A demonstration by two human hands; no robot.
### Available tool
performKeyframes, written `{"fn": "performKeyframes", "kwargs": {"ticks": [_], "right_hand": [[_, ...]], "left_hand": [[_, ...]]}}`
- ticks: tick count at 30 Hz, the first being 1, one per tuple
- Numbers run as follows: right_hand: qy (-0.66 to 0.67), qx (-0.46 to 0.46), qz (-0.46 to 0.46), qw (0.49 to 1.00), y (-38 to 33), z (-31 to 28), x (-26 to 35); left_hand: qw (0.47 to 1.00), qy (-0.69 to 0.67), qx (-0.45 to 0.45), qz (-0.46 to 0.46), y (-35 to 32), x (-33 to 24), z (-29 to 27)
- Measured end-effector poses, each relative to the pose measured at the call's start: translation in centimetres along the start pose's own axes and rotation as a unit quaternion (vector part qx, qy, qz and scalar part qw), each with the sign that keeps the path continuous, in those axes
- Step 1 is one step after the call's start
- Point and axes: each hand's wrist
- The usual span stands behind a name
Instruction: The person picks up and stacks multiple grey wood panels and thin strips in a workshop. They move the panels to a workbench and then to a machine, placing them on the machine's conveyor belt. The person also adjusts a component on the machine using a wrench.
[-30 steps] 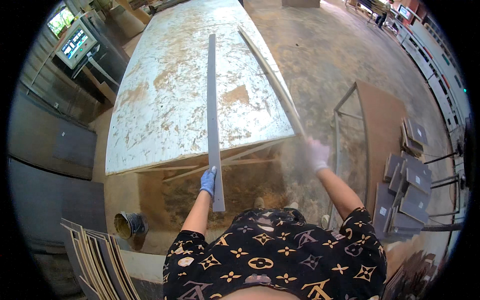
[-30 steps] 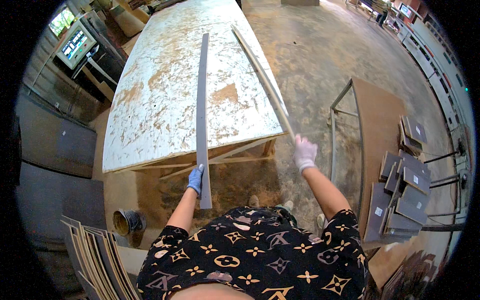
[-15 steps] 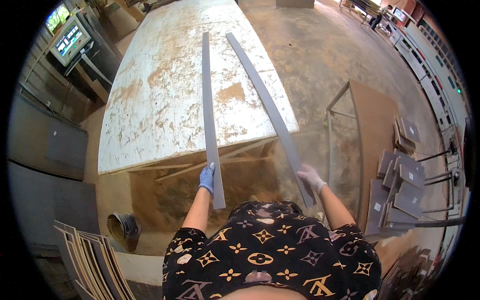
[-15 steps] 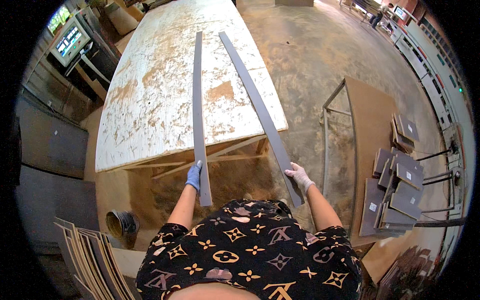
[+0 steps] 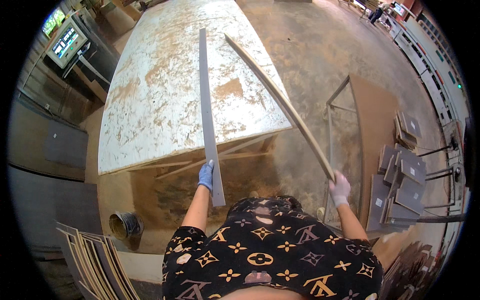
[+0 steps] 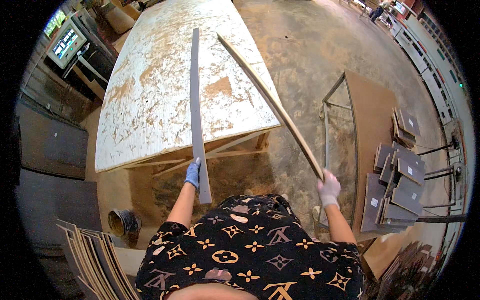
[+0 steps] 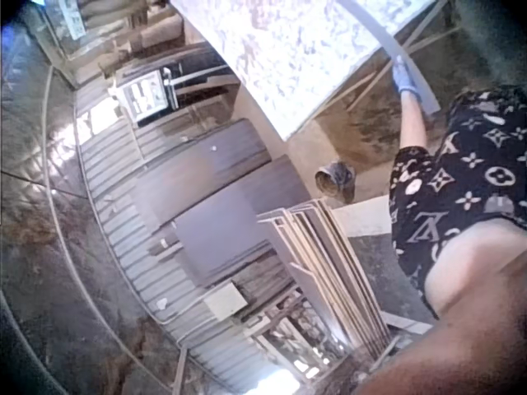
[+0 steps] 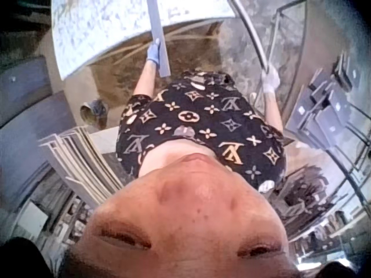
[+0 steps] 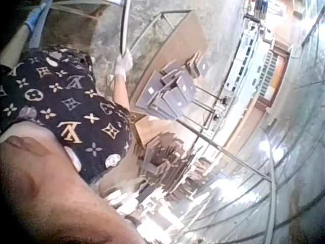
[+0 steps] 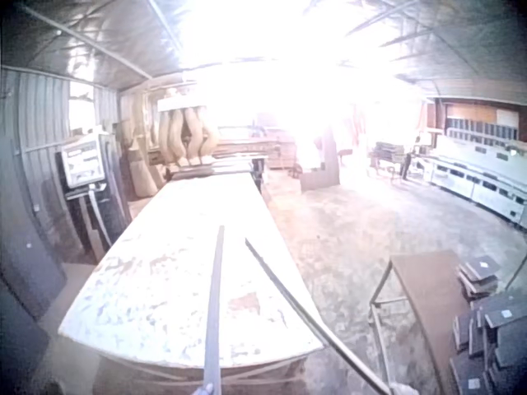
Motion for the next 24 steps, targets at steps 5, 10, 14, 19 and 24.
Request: {"fn": "performKeyframes", "kwargs": {"ticks": [5,10,14,19,24], "right_hand": [[-0.047,0.092,0.059,0.993,-10.0,1.0,-6.9],[0.17,0.202,0.161,0.951,-9.0,2.4,-7.6],[0.195,0.28,0.105,0.934,-5.0,2.9,-3.8],[0.262,0.343,0.003,0.902,2.3,7.9,2.3],[0.206,0.294,0.016,0.933,0.2,8.3,2.5]], "left_hand": [[0.998,-0.042,-0.006,-0.045,0.3,-0.4,0.4],[0.998,-0.041,-0.012,-0.048,3.5,3.5,1.8],[0.993,-0.067,-0.015,-0.098,1.3,-0.2,4.0],[0.996,-0.071,0.003,-0.061,2.5,2.0,4.2],[0.998,-0.045,-0.001,-0.053,0.5,-0.8,5.1]]}}
Point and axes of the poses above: each hand's wrist, its own y-axis towards the middle knuckle, its own z-axis out of the palm, x = y × z, and after that the axes turned 13 degrees about z, right-handed
